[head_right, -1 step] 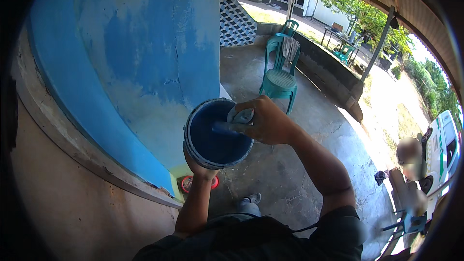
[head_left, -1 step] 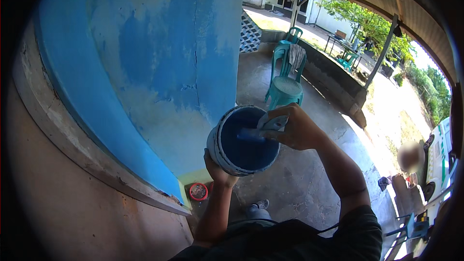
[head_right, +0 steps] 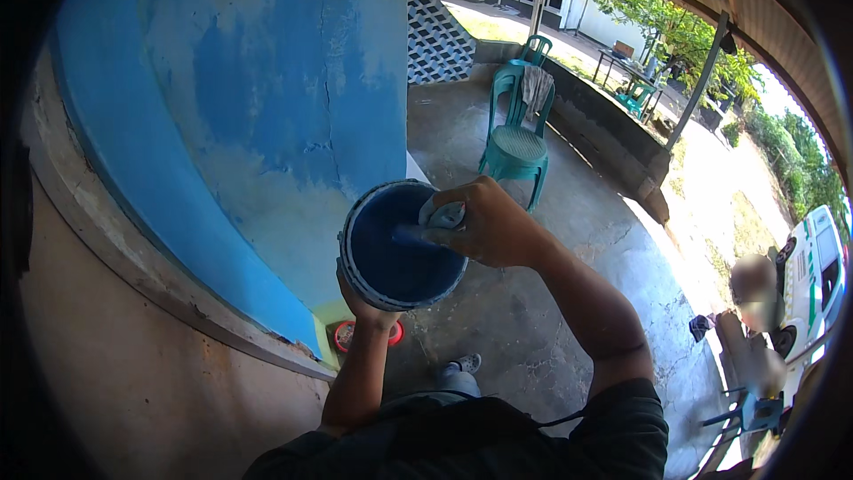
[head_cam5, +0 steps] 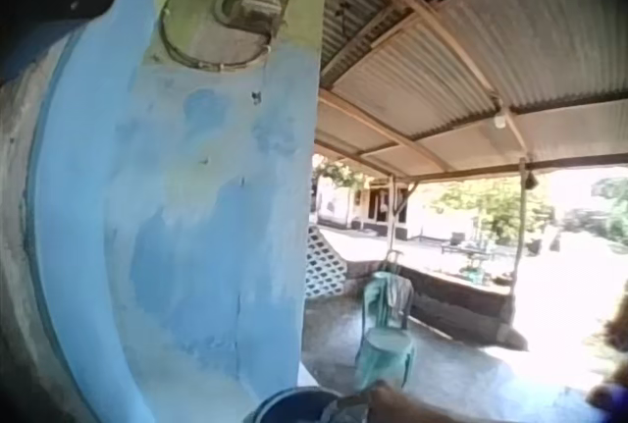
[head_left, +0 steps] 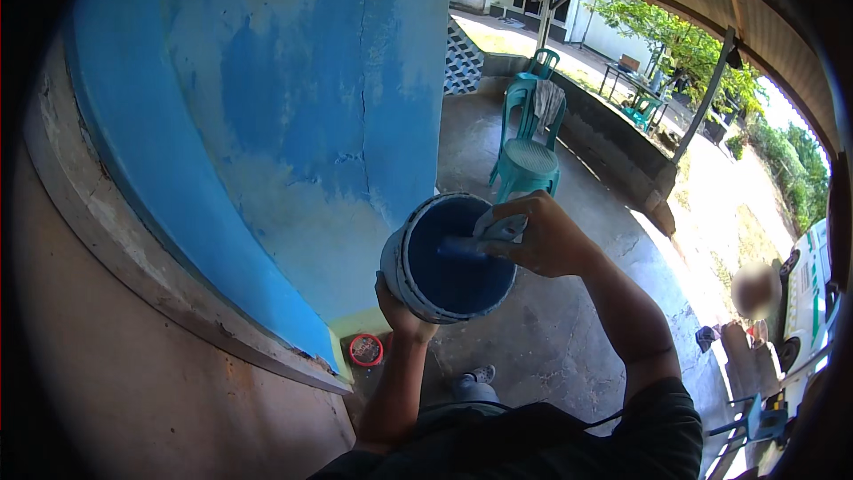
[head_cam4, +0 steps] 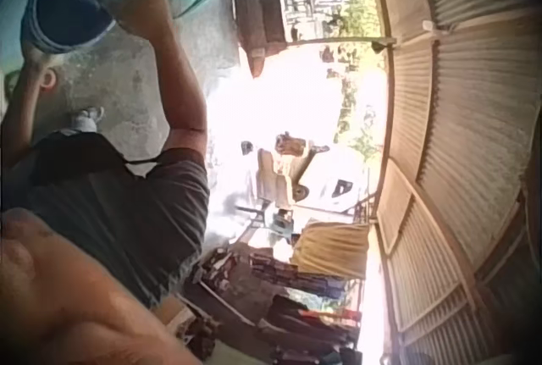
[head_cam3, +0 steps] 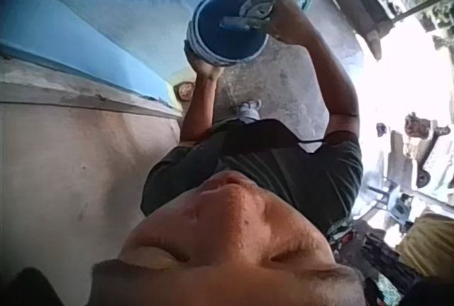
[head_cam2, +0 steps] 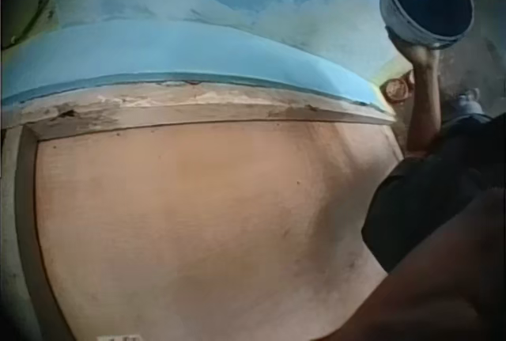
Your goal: The person paints an interior wall with blue paint using a paintbrush, dipping the brush into a bucket of blue paint.
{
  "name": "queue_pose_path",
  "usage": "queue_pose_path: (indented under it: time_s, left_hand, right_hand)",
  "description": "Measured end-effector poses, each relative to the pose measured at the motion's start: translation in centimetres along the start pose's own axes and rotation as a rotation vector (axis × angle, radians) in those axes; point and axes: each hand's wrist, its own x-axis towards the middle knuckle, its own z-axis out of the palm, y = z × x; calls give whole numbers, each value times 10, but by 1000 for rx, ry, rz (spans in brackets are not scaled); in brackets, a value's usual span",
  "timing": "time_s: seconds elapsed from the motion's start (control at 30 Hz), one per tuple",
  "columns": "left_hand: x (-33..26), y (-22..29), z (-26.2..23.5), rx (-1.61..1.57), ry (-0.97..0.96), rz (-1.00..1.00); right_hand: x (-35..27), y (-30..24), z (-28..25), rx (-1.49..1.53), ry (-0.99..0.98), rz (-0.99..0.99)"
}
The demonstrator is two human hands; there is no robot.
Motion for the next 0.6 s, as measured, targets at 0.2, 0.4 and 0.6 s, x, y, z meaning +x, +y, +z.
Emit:
queue_pose_path:
  time_s: [0.2,0.4,0.6]
  left_hand:
    - [-7,19,-6,135,71,71]
    - [-13,38,-3,203,211,160]
    - [-18,50,-2,264,233,196]
  right_hand:
    - [6,-5,21,-2,-9,-5]
    - [15,-7,57,-32,-36,-61]
    - [28,-3,81,-30,-64,-182]
